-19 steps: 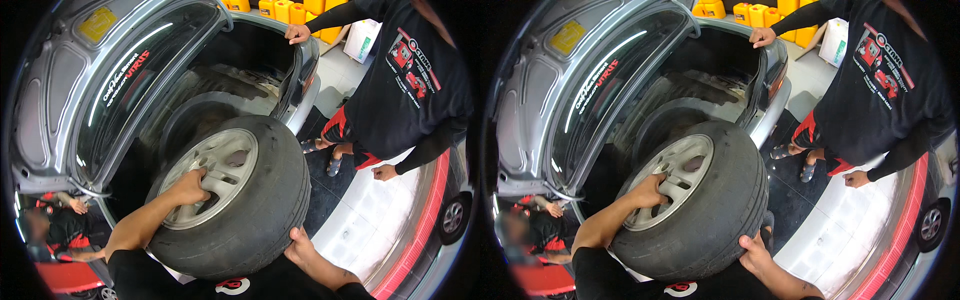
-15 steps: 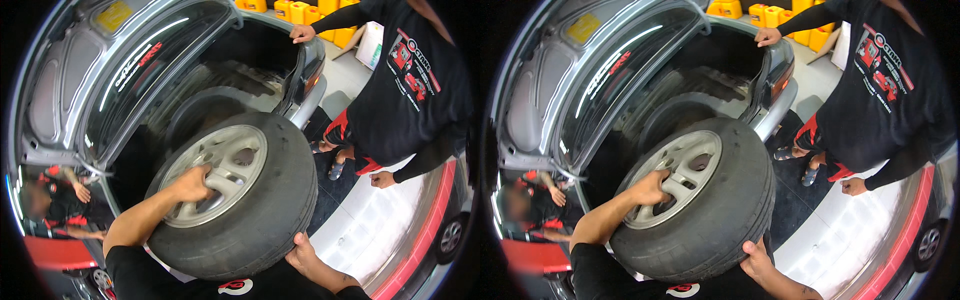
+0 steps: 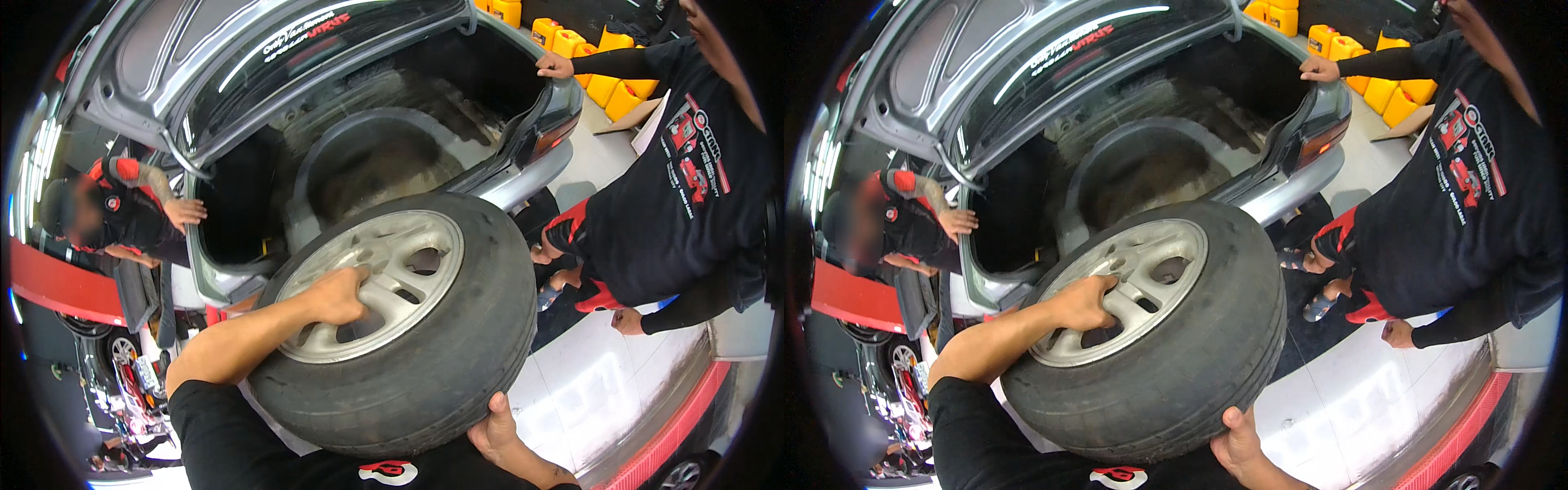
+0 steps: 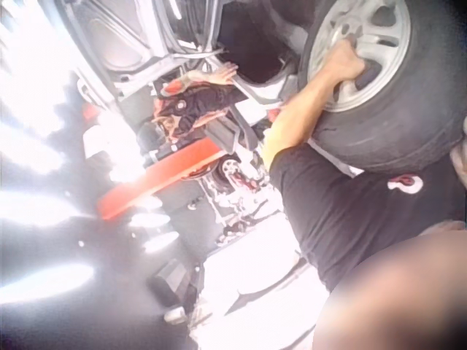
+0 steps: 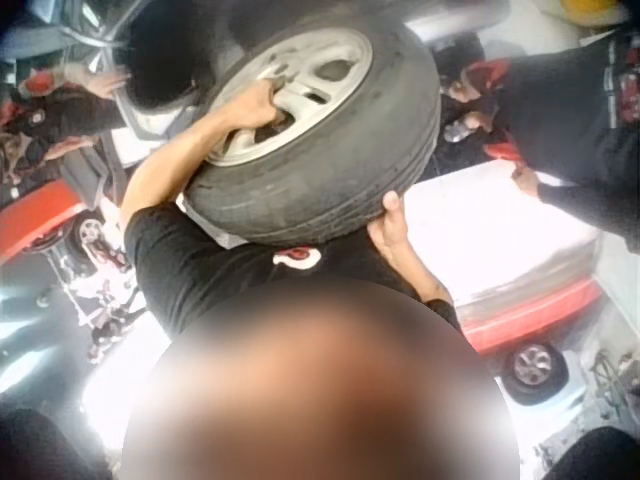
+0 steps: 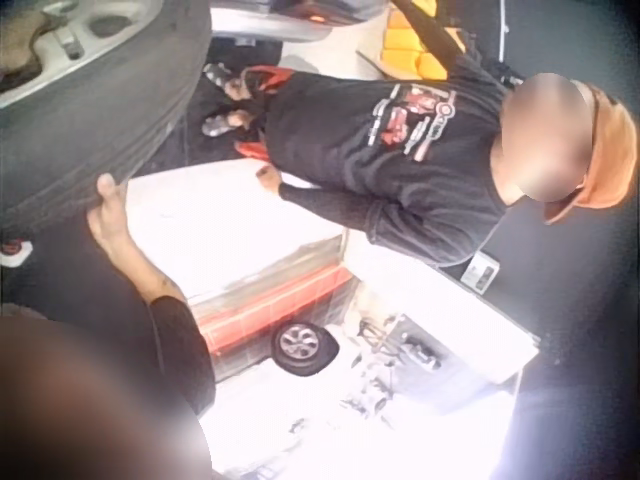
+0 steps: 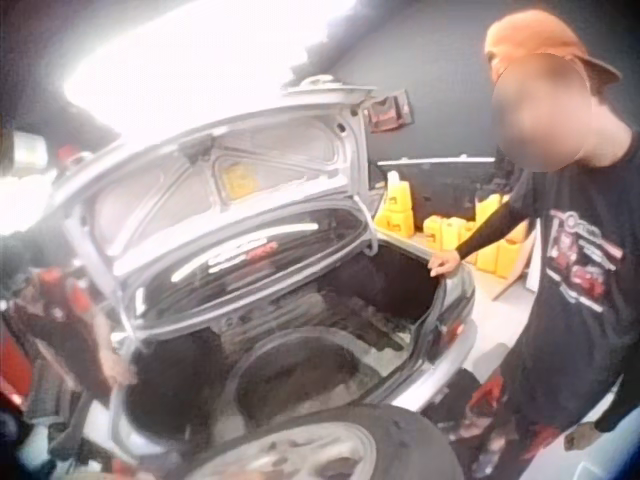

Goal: The person removes a brown trunk cover and a black floor mat from the trunk of a silver car, then removes the spare tire and places it on the floor. The person also moves a partition wall and returns the trunk cover to the trunk.

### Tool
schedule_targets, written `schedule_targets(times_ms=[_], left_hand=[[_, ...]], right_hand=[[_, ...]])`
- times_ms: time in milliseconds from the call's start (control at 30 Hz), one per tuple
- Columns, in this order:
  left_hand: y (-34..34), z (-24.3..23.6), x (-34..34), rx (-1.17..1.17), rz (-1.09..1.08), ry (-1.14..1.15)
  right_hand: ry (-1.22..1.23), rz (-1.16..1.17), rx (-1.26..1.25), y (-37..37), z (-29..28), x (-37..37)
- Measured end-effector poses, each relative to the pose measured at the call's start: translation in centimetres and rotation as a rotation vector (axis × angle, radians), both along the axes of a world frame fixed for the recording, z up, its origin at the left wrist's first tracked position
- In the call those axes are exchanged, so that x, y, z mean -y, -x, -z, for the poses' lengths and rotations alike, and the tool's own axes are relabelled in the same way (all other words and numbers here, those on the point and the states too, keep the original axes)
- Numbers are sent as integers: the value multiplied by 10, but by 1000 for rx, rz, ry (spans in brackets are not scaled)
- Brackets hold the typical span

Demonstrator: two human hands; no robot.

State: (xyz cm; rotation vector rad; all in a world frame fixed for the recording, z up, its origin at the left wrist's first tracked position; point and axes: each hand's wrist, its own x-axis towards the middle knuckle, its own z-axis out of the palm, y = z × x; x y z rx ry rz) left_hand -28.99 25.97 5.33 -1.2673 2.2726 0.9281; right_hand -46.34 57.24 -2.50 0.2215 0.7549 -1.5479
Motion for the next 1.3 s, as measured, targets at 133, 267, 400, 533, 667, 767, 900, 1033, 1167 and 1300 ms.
schedule_targets(times_ms=[133,267,400,533,667,767,900,1033,1167,1300], left_hand=[[-32,15,-36,-41,-40,-11],[-63,32,-73,-18,-90,-73],[-95,65,-110,-29,-170,-136],[-119,106,-151,-49,-277,-176],[-141,148,-207,-37,-466,-217],[-161,182,-249,-19,-593,-307],[-185,230,-308,-50,-742,-374],[-210,277,-362,-100,-885,-381],[-235,326,-415,-59,-1019,-426],[-263,370,-459,-54,-1103,-480]], right_hand=[[-52,-56,-24,-16,2,-31],[-64,-120,-30,-30,1,-57],[-80,-207,-15,-30,4,-71],[-115,-313,34,-17,21,-80],[-182,-452,179,-5,51,-88],[-285,-574,112,-6,75,-94],[-379,-720,100,-12,105,-98],[-466,-840,64,-29,146,-101],[-475,-958,48,-54,198,-115],[-497,-1063,-5,-79,248,-128]])
